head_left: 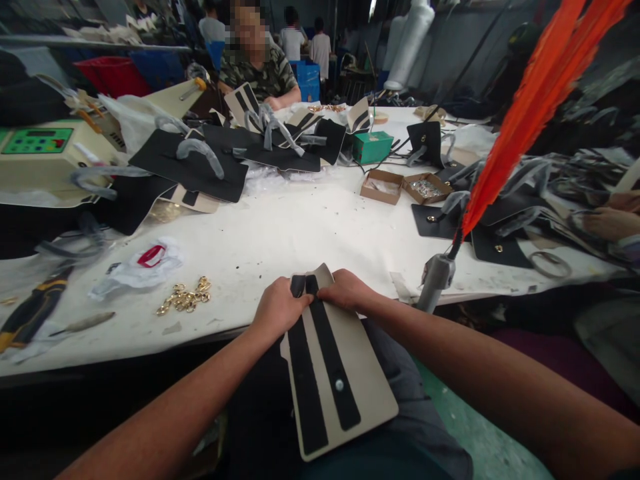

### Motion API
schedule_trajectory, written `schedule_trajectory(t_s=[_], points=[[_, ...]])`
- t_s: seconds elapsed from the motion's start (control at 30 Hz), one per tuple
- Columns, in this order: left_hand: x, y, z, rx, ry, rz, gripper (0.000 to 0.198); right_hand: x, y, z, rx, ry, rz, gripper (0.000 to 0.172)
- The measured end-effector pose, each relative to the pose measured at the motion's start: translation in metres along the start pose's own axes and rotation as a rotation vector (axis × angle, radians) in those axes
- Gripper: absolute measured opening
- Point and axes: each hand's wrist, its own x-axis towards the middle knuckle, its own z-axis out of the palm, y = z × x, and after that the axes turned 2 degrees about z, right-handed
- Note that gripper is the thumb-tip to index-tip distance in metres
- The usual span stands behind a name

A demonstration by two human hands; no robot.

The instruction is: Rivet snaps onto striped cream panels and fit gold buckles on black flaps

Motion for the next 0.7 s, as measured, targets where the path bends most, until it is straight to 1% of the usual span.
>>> schedule_trajectory(t_s=[0.03,0.1,0.13,0.17,0.2,0.23,0.27,0.3,0.37,0.4,0.53,0.7], points=[[-0.001,-0.002,0.0,0.014,0.024,0.002,0.03,0.001,0.0,0.0,-0.002,0.001,-0.002,0.031],[-0.004,-0.006,0.001,0.038,0.097,0.031,0.062,0.002,0.0,0.0,-0.006,0.001,-0.009,0.031],[-0.006,-0.008,0.002,0.05,0.144,0.084,0.076,0.003,0.001,0.001,-0.007,0.0,-0.013,0.031],[-0.007,-0.011,0.003,0.062,0.192,0.161,0.084,0.004,0.001,0.001,-0.007,0.002,-0.016,0.031],[-0.008,-0.013,0.005,0.069,0.229,0.254,0.085,0.004,0.002,0.001,-0.007,0.004,-0.02,0.031],[-0.009,-0.015,0.008,0.069,0.248,0.35,0.08,0.005,0.002,0.001,-0.006,0.005,-0.025,0.031],[-0.009,-0.017,0.01,0.064,0.249,0.43,0.069,0.005,0.002,0.002,-0.002,0.002,-0.032,0.03],[-0.009,-0.019,0.013,0.053,0.235,0.479,0.057,0.005,0.002,0.002,0.002,-0.003,-0.037,0.028],[-0.006,-0.024,0.019,0.026,0.193,0.488,0.035,0.006,0.003,0.001,0.013,-0.014,-0.04,0.025],[-0.005,-0.025,0.021,0.015,0.18,0.477,0.029,0.006,0.004,0.001,0.018,-0.016,-0.036,0.025],[0.001,-0.033,0.026,-0.012,0.171,0.442,0.027,0.008,0.009,0.0,0.055,-0.03,-0.056,0.026],[0.003,-0.038,0.026,-0.024,0.155,0.435,0.028,0.01,0.018,-0.001,0.152,-0.039,-0.137,0.016]])
